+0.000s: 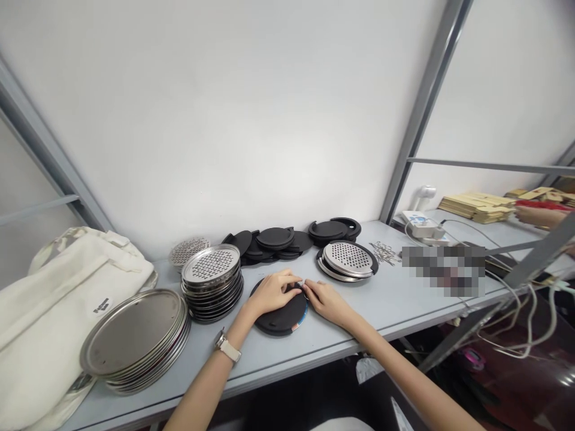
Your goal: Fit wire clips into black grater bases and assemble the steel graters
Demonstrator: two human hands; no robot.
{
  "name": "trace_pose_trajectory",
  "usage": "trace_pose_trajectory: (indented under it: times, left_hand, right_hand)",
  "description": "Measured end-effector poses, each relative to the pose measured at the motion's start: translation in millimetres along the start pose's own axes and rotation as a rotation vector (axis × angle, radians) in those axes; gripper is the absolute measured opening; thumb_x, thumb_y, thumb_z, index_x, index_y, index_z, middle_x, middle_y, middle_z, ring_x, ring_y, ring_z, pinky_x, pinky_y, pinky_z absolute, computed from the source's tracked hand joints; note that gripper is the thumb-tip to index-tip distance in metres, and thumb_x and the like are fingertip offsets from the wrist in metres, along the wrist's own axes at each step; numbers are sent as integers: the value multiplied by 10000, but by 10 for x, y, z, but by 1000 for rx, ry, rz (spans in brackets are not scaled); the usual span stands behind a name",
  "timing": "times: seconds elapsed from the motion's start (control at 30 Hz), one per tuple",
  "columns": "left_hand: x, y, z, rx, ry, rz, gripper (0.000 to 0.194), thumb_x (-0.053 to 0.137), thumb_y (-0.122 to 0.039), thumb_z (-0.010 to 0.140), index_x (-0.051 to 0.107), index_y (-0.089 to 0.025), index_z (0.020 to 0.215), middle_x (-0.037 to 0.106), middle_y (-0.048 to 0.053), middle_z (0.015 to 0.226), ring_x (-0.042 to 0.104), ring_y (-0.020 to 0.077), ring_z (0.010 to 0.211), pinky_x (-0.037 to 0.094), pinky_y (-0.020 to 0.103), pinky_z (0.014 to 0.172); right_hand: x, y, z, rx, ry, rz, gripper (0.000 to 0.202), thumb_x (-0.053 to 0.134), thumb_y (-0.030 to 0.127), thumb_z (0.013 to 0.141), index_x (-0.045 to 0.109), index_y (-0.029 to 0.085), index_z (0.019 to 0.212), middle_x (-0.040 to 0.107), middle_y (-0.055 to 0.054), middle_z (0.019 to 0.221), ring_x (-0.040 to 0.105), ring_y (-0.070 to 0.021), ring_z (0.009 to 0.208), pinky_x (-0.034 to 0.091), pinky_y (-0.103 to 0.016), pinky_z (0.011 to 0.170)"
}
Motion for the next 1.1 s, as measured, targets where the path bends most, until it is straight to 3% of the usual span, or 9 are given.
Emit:
trace_pose_trajectory:
  times: [0.3, 0.57, 1.1]
  left_hand:
    - [-17, -42, -11, -17, 15, 14, 256, 491, -321, 864, 629, -272, 1074, 580, -6, 870, 487, 98, 652, 384, 218, 659]
    - [-58, -17, -28, -39, -41, 52, 316, 540, -330, 822, 571, -239, 1122, 589, 9, 937, 543, 126, 717, 397, 232, 620]
    - [-45, -24, -45, -7, -35, 50, 245, 500, -333, 857, 617, -229, 1045, 582, 10, 923, 524, 120, 705, 382, 231, 622]
  right_hand:
    - [-6, 6, -13, -15, -13, 51, 299, 257, 290, 959, 525, 188, 874, 609, -31, 691, 565, -163, 648, 335, -253, 609]
    - [8, -7, -15, -11, 0, -3, 304, 252, 287, 956, 526, 181, 878, 595, -33, 678, 557, -170, 649, 332, -259, 609]
    - [14, 6, -25, -12, 6, -30, 310, 240, 289, 956, 526, 180, 908, 613, -45, 703, 554, -172, 648, 326, -265, 601]
Point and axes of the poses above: each hand's wrist, its own z-axis towards the middle knuckle, its own x-axis out of the palm, y = z × x, the point moved 9 cm from there along z, towards the middle knuckle
